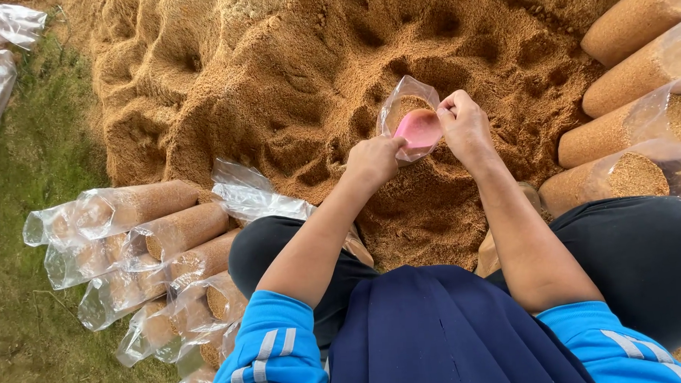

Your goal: Filling plastic bags with grain using a small hand scoop

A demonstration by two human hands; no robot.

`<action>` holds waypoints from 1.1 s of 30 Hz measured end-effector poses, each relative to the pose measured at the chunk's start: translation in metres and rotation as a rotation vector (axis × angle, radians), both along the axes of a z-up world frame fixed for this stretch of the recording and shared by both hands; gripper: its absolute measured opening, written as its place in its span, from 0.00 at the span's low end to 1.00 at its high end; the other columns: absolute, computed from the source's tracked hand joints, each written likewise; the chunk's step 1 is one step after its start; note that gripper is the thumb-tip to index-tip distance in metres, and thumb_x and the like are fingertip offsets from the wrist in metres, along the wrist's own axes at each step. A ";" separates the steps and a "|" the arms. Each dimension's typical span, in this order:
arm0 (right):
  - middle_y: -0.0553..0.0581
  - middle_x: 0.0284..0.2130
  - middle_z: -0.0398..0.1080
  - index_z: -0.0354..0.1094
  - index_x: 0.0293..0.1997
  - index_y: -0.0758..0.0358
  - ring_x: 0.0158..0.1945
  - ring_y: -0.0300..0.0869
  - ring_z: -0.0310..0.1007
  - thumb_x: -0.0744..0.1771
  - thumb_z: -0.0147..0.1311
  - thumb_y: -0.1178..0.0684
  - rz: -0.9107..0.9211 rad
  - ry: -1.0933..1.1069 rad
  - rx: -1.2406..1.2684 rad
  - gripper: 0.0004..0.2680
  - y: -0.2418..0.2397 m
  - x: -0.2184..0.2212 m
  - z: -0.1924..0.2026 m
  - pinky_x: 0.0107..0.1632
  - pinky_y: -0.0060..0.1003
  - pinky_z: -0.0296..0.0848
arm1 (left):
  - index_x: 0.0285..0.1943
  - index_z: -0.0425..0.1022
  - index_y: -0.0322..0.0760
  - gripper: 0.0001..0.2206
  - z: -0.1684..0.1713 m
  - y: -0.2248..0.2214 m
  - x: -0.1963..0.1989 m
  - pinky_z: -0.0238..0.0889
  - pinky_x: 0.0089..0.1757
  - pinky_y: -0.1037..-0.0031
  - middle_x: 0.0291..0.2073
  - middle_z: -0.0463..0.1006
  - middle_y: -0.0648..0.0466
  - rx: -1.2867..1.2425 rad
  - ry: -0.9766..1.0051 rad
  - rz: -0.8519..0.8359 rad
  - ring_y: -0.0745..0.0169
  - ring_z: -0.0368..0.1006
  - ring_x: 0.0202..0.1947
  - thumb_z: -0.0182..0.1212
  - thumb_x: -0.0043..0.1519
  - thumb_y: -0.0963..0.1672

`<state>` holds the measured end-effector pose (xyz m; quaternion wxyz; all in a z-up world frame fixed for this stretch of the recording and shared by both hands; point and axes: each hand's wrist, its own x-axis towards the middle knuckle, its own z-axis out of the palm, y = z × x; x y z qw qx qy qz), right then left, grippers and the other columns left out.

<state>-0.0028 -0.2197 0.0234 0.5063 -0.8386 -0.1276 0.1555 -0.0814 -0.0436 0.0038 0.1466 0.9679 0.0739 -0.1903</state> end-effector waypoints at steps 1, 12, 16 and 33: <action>0.60 0.30 0.73 0.69 0.47 0.60 0.41 0.50 0.72 0.70 0.49 0.58 -0.001 -0.008 0.002 0.04 0.000 0.001 0.002 0.46 0.49 0.71 | 0.58 0.76 0.56 0.15 0.009 0.000 0.000 0.75 0.46 0.57 0.44 0.81 0.44 0.002 -0.008 -0.001 0.44 0.80 0.46 0.56 0.64 0.41; 0.58 0.27 0.70 0.68 0.48 0.62 0.38 0.45 0.68 0.71 0.46 0.59 0.059 -0.002 0.091 0.04 -0.002 -0.003 0.010 0.42 0.43 0.71 | 0.67 0.70 0.59 0.21 0.043 0.018 -0.021 0.69 0.37 0.73 0.41 0.78 0.52 0.065 0.042 -0.122 0.63 0.75 0.37 0.44 0.70 0.39; 0.58 0.26 0.70 0.67 0.47 0.64 0.37 0.45 0.69 0.70 0.46 0.60 0.046 0.004 0.076 0.04 0.000 -0.008 0.013 0.41 0.45 0.71 | 0.65 0.72 0.54 0.18 0.065 0.013 -0.027 0.68 0.36 0.78 0.42 0.78 0.53 0.012 0.102 -0.089 0.68 0.73 0.34 0.43 0.71 0.40; 0.59 0.25 0.70 0.67 0.47 0.65 0.38 0.47 0.68 0.70 0.46 0.59 0.033 0.027 0.023 0.05 0.002 -0.005 0.014 0.41 0.46 0.69 | 0.74 0.60 0.62 0.25 0.038 0.007 -0.003 0.63 0.27 0.80 0.51 0.77 0.43 0.026 0.092 -0.058 0.70 0.68 0.25 0.45 0.70 0.40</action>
